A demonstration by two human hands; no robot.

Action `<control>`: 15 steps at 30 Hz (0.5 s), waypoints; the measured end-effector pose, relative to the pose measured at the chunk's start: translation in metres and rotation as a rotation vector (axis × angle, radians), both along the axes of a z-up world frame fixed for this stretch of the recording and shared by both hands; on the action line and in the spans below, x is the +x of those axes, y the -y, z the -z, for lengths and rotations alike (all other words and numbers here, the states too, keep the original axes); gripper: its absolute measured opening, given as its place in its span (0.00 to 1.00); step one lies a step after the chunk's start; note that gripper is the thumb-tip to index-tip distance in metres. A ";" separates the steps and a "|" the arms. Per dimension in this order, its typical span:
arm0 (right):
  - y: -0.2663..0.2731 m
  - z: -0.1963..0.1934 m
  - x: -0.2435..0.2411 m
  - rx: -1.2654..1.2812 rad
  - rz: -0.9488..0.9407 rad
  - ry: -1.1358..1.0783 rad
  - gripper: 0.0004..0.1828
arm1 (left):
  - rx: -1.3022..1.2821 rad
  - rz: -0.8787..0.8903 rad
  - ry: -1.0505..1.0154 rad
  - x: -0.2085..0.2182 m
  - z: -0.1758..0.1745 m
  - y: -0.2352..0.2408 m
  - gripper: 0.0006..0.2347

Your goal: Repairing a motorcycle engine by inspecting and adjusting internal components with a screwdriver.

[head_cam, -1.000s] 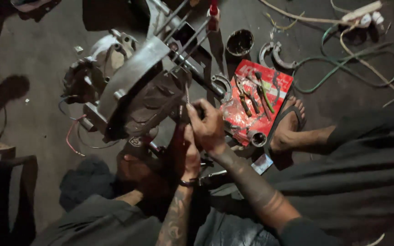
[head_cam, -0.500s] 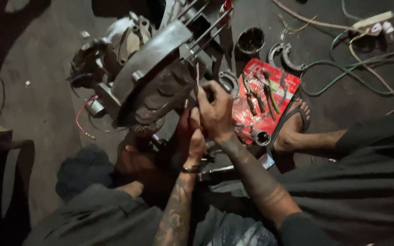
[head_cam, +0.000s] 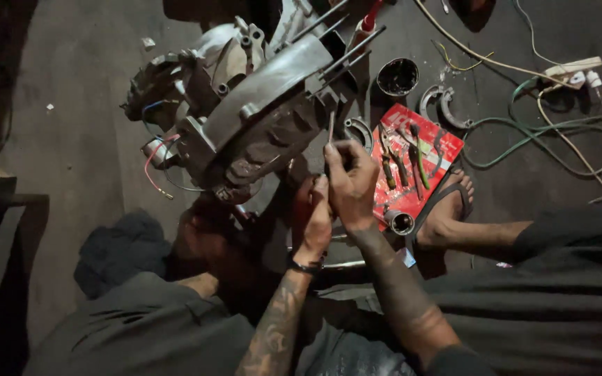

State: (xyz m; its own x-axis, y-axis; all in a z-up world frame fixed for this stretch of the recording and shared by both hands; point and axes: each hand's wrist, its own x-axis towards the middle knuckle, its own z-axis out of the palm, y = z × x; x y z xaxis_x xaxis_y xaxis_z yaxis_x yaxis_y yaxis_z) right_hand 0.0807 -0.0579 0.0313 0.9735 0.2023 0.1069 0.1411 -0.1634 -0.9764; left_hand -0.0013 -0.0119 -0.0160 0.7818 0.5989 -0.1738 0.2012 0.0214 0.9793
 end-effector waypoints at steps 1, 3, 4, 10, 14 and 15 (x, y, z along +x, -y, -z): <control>-0.004 -0.001 0.004 -0.002 0.001 -0.005 0.08 | -0.002 0.001 -0.005 0.000 0.024 -0.006 0.17; -0.012 -0.001 0.012 -0.001 0.012 0.027 0.08 | 0.975 0.289 -0.179 -0.001 0.071 -0.019 0.18; -0.010 -0.001 0.007 -0.003 0.014 0.017 0.08 | 0.972 0.296 -0.187 -0.004 0.039 -0.015 0.18; -0.005 0.000 0.008 -0.015 0.027 -0.036 0.08 | 0.155 -0.006 -0.063 0.009 -0.016 -0.006 0.17; -0.011 -0.001 0.009 -0.012 0.020 0.007 0.09 | 0.334 0.034 -0.190 0.008 -0.022 -0.015 0.16; -0.012 -0.004 0.014 -0.009 0.010 0.028 0.09 | 0.229 -0.008 -0.120 0.012 -0.028 -0.016 0.16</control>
